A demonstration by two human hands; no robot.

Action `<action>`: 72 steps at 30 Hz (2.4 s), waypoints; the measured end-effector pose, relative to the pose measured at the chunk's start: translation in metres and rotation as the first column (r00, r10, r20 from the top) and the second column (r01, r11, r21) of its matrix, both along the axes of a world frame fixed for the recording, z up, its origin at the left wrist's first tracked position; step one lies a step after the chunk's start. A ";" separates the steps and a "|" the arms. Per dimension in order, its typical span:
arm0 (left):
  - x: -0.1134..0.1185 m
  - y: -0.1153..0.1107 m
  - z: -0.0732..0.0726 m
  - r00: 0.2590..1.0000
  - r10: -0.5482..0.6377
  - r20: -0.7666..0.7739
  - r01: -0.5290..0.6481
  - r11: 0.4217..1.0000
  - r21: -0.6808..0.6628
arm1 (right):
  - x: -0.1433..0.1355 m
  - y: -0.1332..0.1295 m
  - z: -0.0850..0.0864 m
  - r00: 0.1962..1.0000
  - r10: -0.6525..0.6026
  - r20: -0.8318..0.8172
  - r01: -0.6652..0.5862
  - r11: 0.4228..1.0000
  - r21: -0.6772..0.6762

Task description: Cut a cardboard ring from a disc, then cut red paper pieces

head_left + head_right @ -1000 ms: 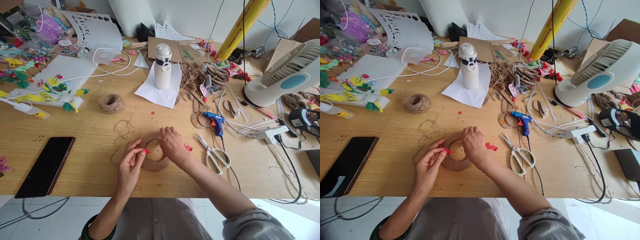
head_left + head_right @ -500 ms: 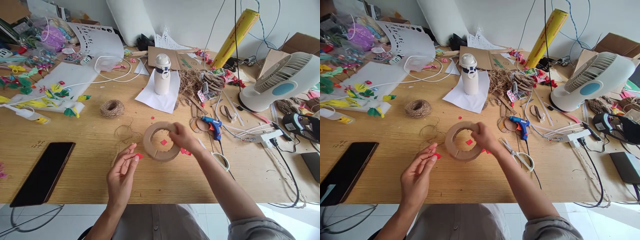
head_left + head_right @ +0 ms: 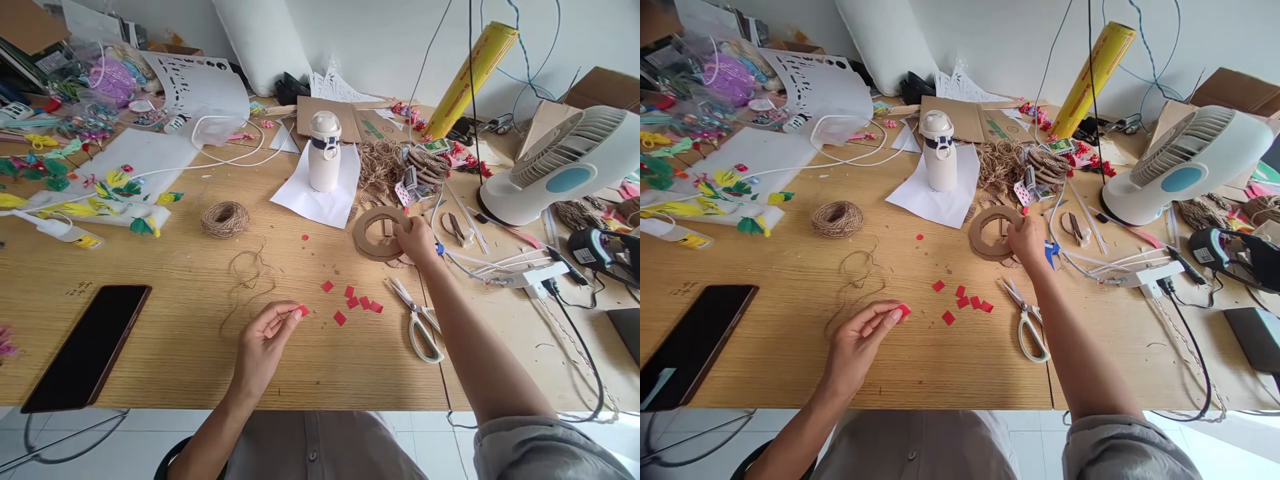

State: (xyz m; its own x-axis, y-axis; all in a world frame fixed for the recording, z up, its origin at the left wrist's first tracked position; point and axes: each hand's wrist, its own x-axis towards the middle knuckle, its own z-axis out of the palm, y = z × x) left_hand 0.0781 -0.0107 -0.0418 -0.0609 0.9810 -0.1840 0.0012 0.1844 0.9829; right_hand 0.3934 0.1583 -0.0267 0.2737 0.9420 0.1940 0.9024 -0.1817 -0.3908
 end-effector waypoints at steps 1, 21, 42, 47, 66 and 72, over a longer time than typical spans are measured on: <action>0.001 0.003 0.000 1.000 -0.031 0.003 0.031 0.999 -0.024 | -0.001 -0.002 0.000 1.000 -0.010 0.024 0.010 1.000 -0.001; 0.019 0.053 0.015 0.972 -0.188 0.142 0.210 0.964 -0.166 | 0.026 -0.219 0.003 0.943 0.246 0.225 -0.177 0.942 -0.287; 0.002 0.066 0.036 0.939 -0.145 0.312 0.193 0.973 -0.128 | -0.025 -0.173 0.034 0.214 -0.140 -0.967 -0.172 0.969 -0.178; 0.021 0.066 0.027 0.905 -0.182 0.385 0.270 0.944 -0.189 | -0.072 -0.143 0.014 0.014 -0.062 -0.998 -0.287 0.956 -0.064; 0.054 0.081 0.016 0.952 -0.274 0.138 0.270 0.962 0.043 | -0.113 -0.100 0.000 0.017 0.076 -0.997 -0.220 0.973 0.071; 0.055 0.073 0.011 0.917 -0.224 0.331 0.256 0.965 -0.057 | -0.119 -0.106 0.000 -0.009 0.053 -0.999 -0.130 0.990 0.054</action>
State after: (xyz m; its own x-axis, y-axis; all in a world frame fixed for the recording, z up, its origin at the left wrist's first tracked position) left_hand 0.1332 0.0619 -0.0307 0.2521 0.9351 -0.2492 -0.2535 0.3123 0.9155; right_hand 0.2745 0.0522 -0.0264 0.0680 0.9724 -0.2231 -0.3717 -0.1829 -0.9102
